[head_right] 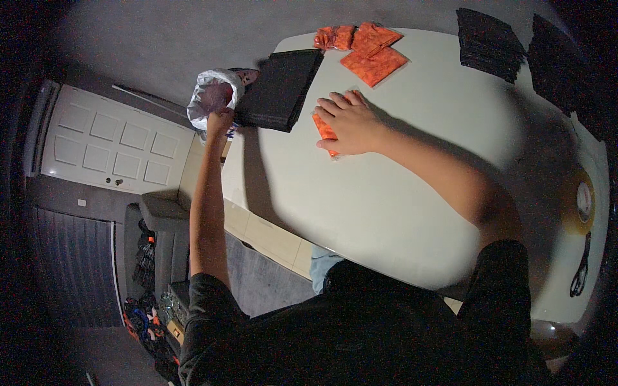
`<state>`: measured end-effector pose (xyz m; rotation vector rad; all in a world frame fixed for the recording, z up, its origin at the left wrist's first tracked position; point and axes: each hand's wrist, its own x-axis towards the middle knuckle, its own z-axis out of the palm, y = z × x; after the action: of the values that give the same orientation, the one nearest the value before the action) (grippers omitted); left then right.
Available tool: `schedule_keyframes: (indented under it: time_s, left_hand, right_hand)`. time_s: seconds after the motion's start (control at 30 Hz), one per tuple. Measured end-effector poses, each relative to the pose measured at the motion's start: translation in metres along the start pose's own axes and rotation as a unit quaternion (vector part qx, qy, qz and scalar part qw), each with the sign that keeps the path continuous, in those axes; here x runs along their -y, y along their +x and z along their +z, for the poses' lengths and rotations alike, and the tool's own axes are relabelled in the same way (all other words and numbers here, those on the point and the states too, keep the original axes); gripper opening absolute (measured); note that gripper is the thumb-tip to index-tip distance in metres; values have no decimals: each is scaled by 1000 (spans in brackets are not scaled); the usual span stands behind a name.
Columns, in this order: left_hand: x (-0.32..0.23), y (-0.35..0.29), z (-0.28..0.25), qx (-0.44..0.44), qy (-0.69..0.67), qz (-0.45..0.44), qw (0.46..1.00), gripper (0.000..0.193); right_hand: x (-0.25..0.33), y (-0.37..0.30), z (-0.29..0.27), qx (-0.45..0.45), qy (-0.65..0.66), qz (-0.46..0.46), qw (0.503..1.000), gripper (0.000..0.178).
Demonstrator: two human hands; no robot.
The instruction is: Packing items into black poly mailers and sealing them.
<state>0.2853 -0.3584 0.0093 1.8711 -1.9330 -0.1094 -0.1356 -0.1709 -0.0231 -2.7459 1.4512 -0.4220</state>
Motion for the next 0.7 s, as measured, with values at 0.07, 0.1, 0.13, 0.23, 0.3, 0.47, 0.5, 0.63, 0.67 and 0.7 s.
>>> schedule_keyframes:
  time_s: [0.07,0.1,0.13,0.23,0.3,0.47,0.5,0.63,0.67,0.7]
  left_hand:
    - [-8,3,-1,-4,-9,5,1000,29]
    - [-7,5,-6,-12,-14,7,1000,29]
    - [8,7,-22,-21,-6,2,1000,29]
    - [14,8,-40,39,-160,4,986,31]
    - [-10,5,-31,47,-348,-121,928,37]
    - [-52,-6,-37,64,-331,-145,930,42]
    - [-51,-4,-38,68,-343,-159,923,42]
    - [-40,2,-21,71,-389,-135,908,40]
    - [-36,3,-14,63,-365,-106,923,40]
    - [-32,6,-8,54,-341,-77,935,41]
  right_hand:
    - [-3,-2,1,1,-4,4,1000,84]
    - [-2,-1,1,1,-3,3,1000,84]
    - [5,3,-2,-7,2,-7,1000,85]
    - [10,7,-5,-6,7,-12,1000,85]
    - [5,4,-3,4,6,-3,1000,85]
    - [-1,0,0,3,8,6,1000,85]
    - [0,1,0,2,9,5,1000,85]
    - [-1,0,-3,-1,7,-1,1000,84]
    - [-1,0,-5,0,10,-4,1000,83]
    - [1,0,-6,-1,10,-5,1000,83]
